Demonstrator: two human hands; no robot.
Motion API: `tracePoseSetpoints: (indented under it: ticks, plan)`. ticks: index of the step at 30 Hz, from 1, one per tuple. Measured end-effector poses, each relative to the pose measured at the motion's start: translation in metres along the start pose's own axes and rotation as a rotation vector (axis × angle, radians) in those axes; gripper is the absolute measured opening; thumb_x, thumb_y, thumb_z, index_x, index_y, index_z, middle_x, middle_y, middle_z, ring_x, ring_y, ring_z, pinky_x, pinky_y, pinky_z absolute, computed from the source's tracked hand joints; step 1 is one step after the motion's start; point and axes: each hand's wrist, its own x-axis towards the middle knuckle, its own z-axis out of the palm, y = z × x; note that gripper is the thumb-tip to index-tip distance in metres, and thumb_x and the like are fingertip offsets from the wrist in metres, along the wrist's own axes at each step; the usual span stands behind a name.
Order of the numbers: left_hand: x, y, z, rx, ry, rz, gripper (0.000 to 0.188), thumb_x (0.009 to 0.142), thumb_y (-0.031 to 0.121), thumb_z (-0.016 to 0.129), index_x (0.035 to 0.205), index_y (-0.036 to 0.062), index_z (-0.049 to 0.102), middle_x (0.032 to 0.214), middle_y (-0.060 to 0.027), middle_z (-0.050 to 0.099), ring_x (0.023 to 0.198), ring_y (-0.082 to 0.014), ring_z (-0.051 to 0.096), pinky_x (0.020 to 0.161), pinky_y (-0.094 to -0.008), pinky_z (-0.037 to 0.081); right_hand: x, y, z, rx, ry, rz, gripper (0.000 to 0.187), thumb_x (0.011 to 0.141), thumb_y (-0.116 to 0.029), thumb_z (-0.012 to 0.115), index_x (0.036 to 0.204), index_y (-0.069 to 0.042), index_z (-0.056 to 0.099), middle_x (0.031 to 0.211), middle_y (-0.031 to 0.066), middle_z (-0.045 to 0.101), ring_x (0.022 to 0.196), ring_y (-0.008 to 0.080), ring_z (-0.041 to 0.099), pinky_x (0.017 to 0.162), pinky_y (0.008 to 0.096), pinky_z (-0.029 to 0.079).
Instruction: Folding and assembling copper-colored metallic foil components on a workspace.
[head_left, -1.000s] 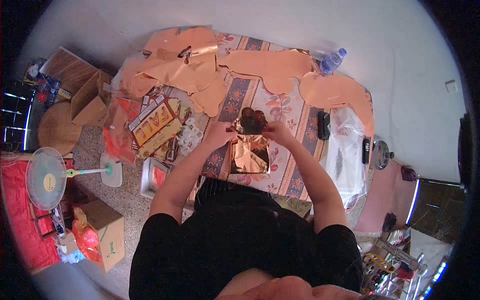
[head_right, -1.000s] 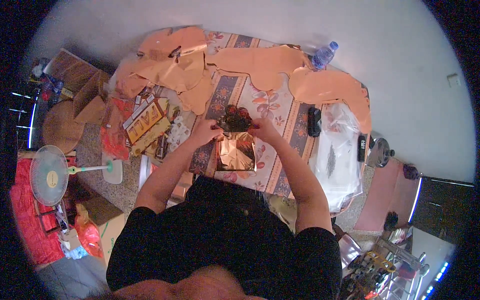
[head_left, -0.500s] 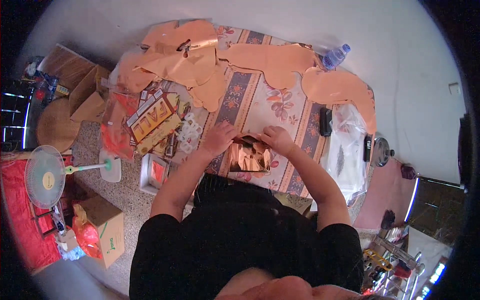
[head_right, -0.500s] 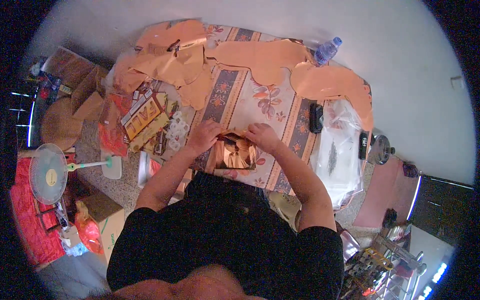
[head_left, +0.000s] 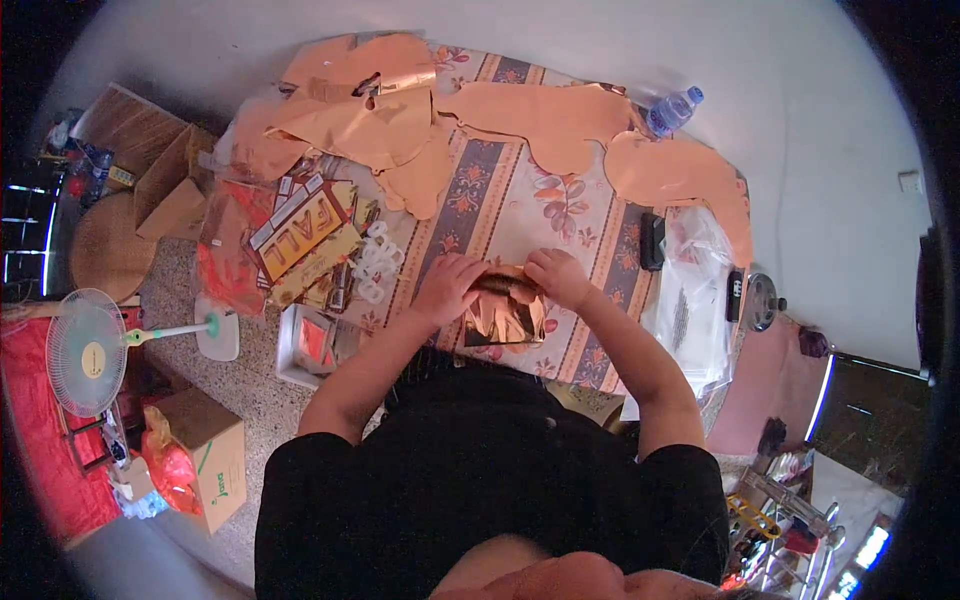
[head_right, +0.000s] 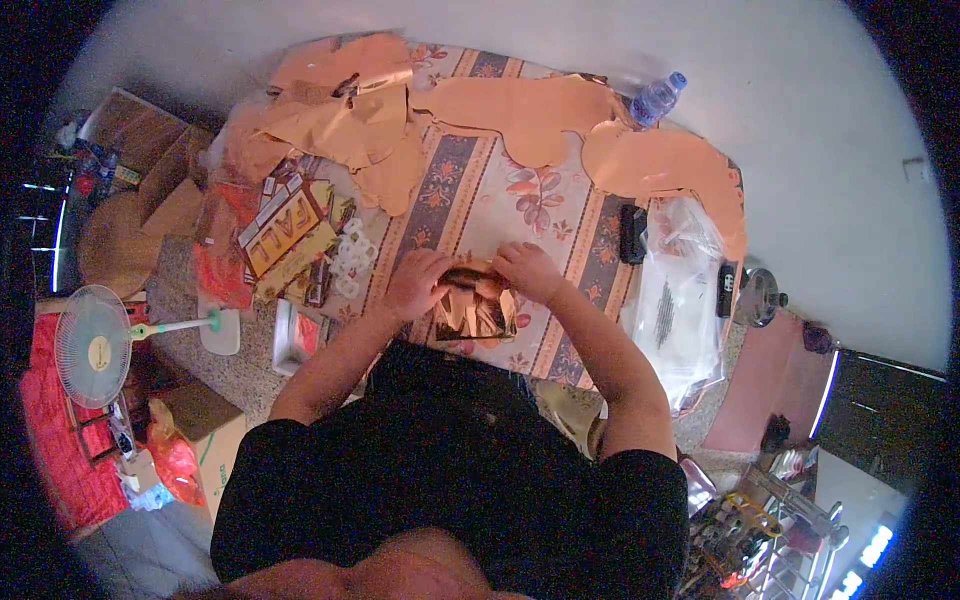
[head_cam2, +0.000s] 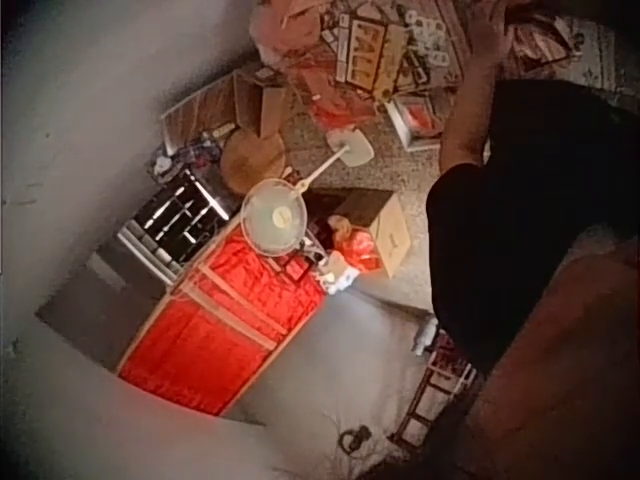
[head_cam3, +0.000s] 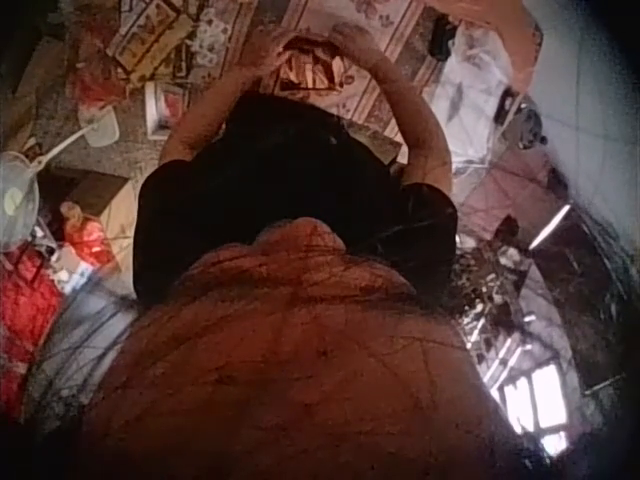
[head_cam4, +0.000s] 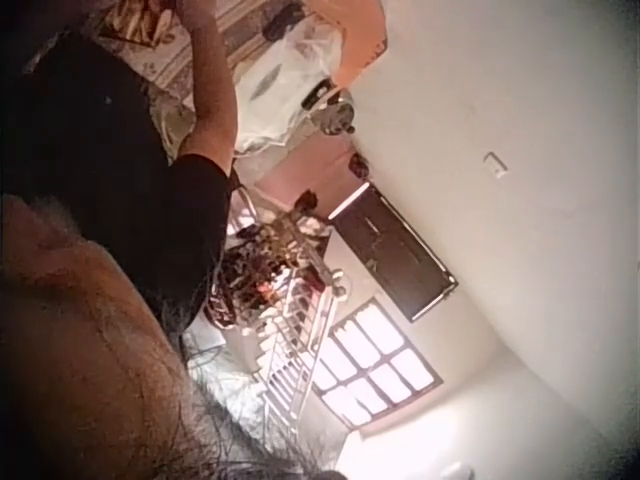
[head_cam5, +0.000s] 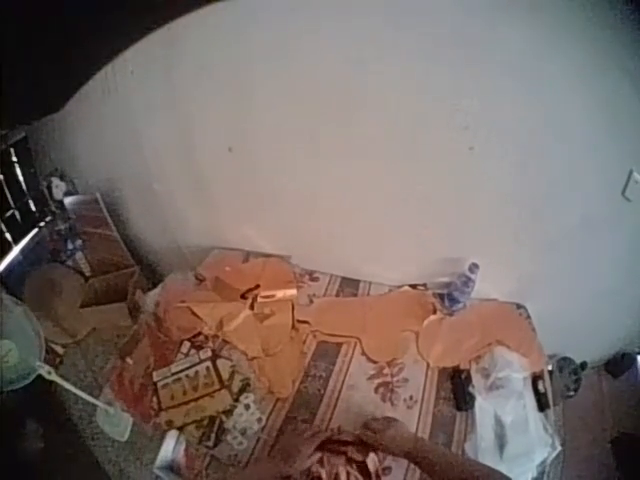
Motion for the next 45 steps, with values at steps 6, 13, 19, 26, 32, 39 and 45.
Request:
tracePoseSetpoints:
  ticks: [6,13,19,26,32,39,45]
  plan:
    - [0.013,-0.014,-0.004,-0.065,0.011,-0.221,0.029,0.074,0.018,0.065,0.099,0.0051,0.059,0.098,-0.014,0.06,0.098,-0.0338,0.056,0.082,-0.0448,0.044,0.011,0.004,-0.003,0.369,-0.163,0.423,0.024,0.072,-0.015,0.066,0.089,-0.004,0.053,0.088,0.0138,0.055,0.082,0.0328,0.06,0.07,0.0428,0.048]
    - [0.028,-0.023,0.0,-0.296,-0.122,-0.454,0.027,0.073,0.016,0.064,0.092,-0.0001,0.056,0.087,-0.0208,0.06,0.088,-0.0382,0.059,0.073,-0.0457,0.047,0.015,0.014,-0.005,0.673,-0.144,0.583,0.025,0.07,-0.006,0.066,0.093,0.0,0.059,0.085,0.0186,0.06,0.08,0.0353,0.061,0.072,0.0409,0.049]
    - [0.026,-0.021,-0.004,-0.318,-0.132,-0.474,0.028,0.072,0.015,0.064,0.093,0.0002,0.056,0.084,-0.0191,0.062,0.083,-0.0359,0.061,0.07,-0.0442,0.047,0.016,0.008,-0.003,0.656,-0.292,0.711,0.023,0.07,-0.006,0.066,0.092,0.001,0.06,0.083,0.0182,0.061,0.08,0.033,0.062,0.072,0.0391,0.049]
    - [0.025,-0.006,-0.017,-0.373,-0.272,-0.463,0.026,0.072,0.013,0.064,0.094,0.001,0.057,0.084,-0.0167,0.063,0.082,-0.0327,0.062,0.068,-0.0427,0.049,0.011,-0.003,-0.002,0.471,-0.078,0.424,0.022,0.071,-0.007,0.066,0.092,-0.005,0.06,0.078,0.0153,0.055,0.075,0.0363,0.059,0.066,0.0395,0.048]
    - [0.004,-0.007,-0.006,0.089,-0.093,0.024,0.03,0.073,0.015,0.065,0.101,0.0043,0.062,0.103,-0.0112,0.062,0.1,-0.0305,0.057,0.085,-0.041,0.044,0.004,-0.018,-0.014,0.267,-0.171,0.297,0.023,0.068,-0.01,0.066,0.088,-0.007,0.056,0.083,0.0122,0.051,0.078,0.0334,0.057,0.066,0.0398,0.049]
    - [-0.019,-0.001,0.011,0.063,-0.11,0.3,0.041,0.076,0.024,0.062,0.112,0.0049,0.059,0.125,-0.0135,0.054,0.124,-0.0304,0.045,0.104,-0.0454,0.033,-0.01,-0.02,0.004,0.001,-0.164,0.118,0.018,0.072,-0.018,0.06,0.088,-0.013,0.054,0.09,0.0066,0.051,0.091,0.0272,0.056,0.071,0.038,0.051]
    - [-0.03,0.017,0.012,-0.097,-0.193,0.263,0.055,0.078,0.026,0.065,0.124,0.0001,0.053,0.138,-0.0182,0.045,0.134,-0.0316,0.035,0.112,-0.043,0.026,-0.009,-0.021,-0.002,-0.03,-0.097,0.04,0.017,0.072,-0.021,0.057,0.085,-0.01,0.053,0.088,0.0077,0.051,0.085,0.0265,0.056,0.069,0.0373,0.05]
